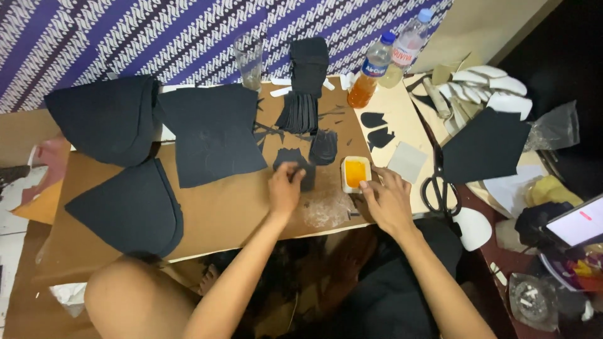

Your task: The person smooths black fabric pieces on a table using a small orange block, then picks up and places down additional fabric pieces. The person also handles small black fabric scraps and a stack of similar pieces.

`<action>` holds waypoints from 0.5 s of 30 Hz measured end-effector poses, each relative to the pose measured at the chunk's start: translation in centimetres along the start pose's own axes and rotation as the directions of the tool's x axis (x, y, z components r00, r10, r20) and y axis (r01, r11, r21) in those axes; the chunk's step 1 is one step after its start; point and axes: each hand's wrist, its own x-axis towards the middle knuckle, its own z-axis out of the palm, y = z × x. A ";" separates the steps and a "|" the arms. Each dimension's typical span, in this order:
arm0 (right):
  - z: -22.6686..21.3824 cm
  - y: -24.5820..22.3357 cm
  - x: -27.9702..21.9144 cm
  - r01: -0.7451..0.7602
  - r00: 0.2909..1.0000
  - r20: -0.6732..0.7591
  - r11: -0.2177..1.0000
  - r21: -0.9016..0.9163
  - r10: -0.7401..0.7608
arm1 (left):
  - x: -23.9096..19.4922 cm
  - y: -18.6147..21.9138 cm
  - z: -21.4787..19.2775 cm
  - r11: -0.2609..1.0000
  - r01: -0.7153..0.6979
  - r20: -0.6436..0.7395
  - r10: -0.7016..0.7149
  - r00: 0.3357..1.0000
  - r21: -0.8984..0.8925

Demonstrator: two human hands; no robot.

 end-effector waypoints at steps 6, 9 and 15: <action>-0.5 -1.1 -0.5 -0.016 0.997 -0.071 0.997 0.073 0.022 | -0.3 -6.4 2.0 0.956 0.079 0.229 -0.148 0.962 0.284; 0.4 -0.2 -0.4 -0.008 0.998 -0.065 0.999 0.035 0.010 | -2.5 -1.3 -0.8 0.872 -0.132 0.189 0.046 0.981 0.471; 0.9 0.6 -1.0 0.045 0.986 -0.161 0.999 0.002 -0.044 | -4.4 -2.1 -2.5 0.636 -0.574 0.234 0.541 0.808 0.515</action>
